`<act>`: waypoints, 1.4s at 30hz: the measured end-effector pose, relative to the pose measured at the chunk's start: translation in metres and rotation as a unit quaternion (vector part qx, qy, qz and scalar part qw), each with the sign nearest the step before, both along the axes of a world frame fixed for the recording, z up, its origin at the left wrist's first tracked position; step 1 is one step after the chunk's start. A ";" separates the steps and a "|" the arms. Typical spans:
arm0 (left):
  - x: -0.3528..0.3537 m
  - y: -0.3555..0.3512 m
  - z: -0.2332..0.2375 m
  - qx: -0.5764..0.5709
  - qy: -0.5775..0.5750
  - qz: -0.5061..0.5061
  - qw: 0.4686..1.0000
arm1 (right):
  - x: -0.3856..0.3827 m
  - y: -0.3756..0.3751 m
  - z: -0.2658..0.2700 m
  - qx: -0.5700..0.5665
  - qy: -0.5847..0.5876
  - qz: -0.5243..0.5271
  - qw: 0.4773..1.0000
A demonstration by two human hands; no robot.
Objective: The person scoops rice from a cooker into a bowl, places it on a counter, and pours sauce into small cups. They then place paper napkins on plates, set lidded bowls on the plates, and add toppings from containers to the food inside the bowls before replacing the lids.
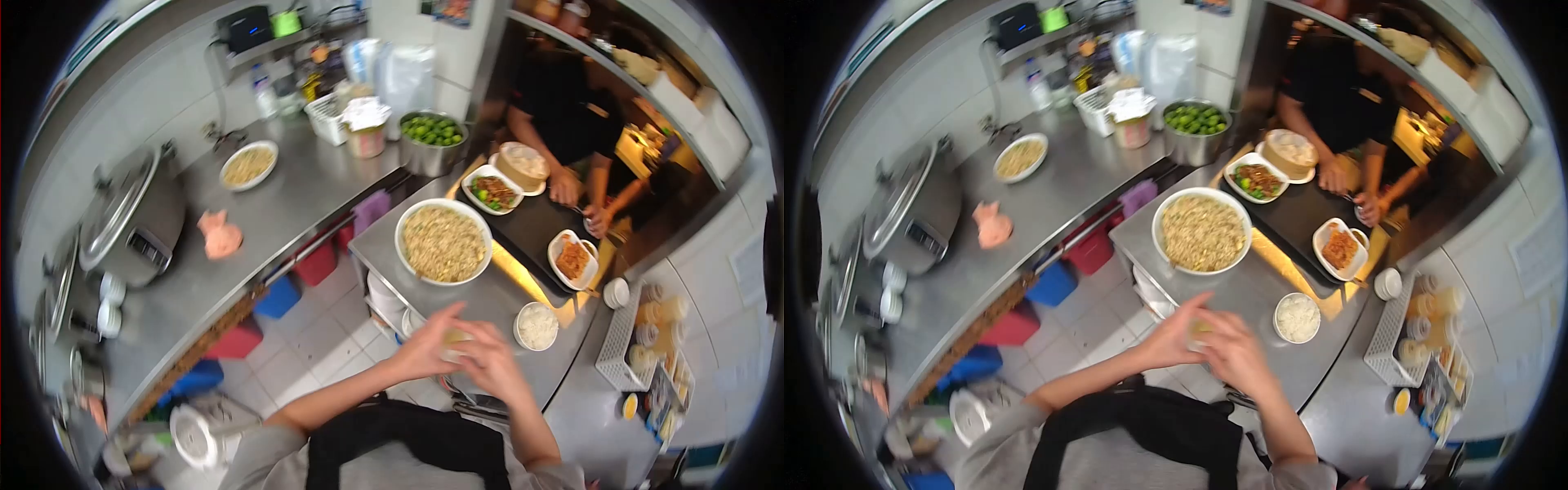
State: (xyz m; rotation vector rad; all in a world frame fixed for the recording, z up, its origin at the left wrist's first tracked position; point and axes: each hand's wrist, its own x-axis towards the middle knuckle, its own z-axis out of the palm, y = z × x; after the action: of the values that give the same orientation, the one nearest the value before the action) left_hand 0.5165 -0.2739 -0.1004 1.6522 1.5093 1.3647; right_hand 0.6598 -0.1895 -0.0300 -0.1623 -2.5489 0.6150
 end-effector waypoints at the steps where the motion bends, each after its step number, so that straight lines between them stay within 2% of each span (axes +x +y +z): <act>1: -0.026 -0.014 -0.005 0.004 0.001 0.013 1.000 | -0.026 -0.014 -0.002 -0.077 -0.002 -0.001 0.997; 2: -0.049 -0.027 0.000 -0.014 0.010 0.051 0.999 | -0.051 -0.026 -0.007 -0.155 0.000 -0.001 0.988; 4: -0.096 -0.053 -0.001 -0.035 0.017 0.124 0.992 | -0.099 -0.038 -0.005 -0.230 -0.158 -0.016 0.960; 6: -0.151 -0.067 -0.009 -0.039 0.038 0.189 0.980 | -0.142 -0.040 0.019 0.007 -0.085 0.032 0.996; 7: -0.178 -0.074 -0.011 -0.044 0.056 0.221 0.973 | -0.160 -0.041 0.035 0.124 -0.051 0.064 0.989; 9: -0.221 -0.081 -0.013 -0.049 0.084 0.294 0.951 | -0.187 -0.047 0.088 0.173 -0.049 0.093 0.979; 11: -0.274 -0.074 -0.043 -0.046 0.077 0.330 0.940 | -0.205 -0.061 0.142 0.232 -0.079 0.147 0.958; 12: -0.298 -0.066 -0.055 -0.039 0.115 0.340 0.933 | -0.212 -0.075 0.161 0.264 -0.080 0.156 0.948; 13: -0.317 -0.056 -0.063 -0.034 0.154 0.344 0.926 | -0.218 -0.087 0.173 0.295 -0.079 0.162 0.938; 16: -0.359 -0.024 -0.069 -0.082 0.141 0.380 0.910 | -0.256 -0.103 0.190 0.408 -0.014 0.151 0.900; 19: -0.396 0.011 -0.072 -0.117 0.167 0.398 0.895 | -0.286 -0.097 0.215 0.437 -0.077 0.145 0.884; 22: -0.427 0.039 -0.076 -0.116 0.167 0.392 0.897 | -0.323 -0.072 0.223 0.356 -0.098 0.218 0.904; 25: -0.456 0.070 -0.072 -0.112 0.164 0.410 0.890 | -0.370 -0.051 0.207 0.262 -0.072 0.292 0.917; 27: -0.489 0.097 -0.065 -0.066 0.180 0.431 0.882 | -0.403 -0.037 0.193 0.203 -0.061 0.335 0.918; 29: -0.525 0.121 -0.043 -0.016 0.189 0.450 0.873 | -0.430 -0.012 0.174 0.213 -0.027 0.334 0.918; 30: -0.540 0.134 -0.029 0.013 0.199 0.452 0.869 | -0.441 0.012 0.167 0.142 -0.083 0.358 0.919; 31: -0.557 0.148 -0.020 0.024 0.198 0.449 0.871 | -0.448 0.033 0.158 0.137 -0.132 0.344 0.920; 34: -0.610 0.199 0.004 0.049 0.173 0.431 0.884 | -0.449 0.082 0.115 0.193 -0.251 0.141 0.938; 39: -0.661 0.269 0.010 0.043 0.113 0.403 0.907 | -0.402 0.120 0.079 0.028 -0.271 -0.065 0.960; 40: -0.663 0.276 0.008 0.037 0.115 0.397 0.910 | -0.392 0.123 0.072 -0.019 -0.280 -0.102 0.954; 42: -0.652 0.280 0.023 0.099 0.177 0.404 0.892 | -0.380 0.122 0.056 -0.117 -0.285 -0.162 0.938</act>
State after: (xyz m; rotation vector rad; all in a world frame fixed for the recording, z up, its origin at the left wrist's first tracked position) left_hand -0.1359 0.0058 -0.0778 1.4886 2.5363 1.7199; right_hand 0.2797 -0.0678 0.0259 -0.9479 -2.8774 0.8276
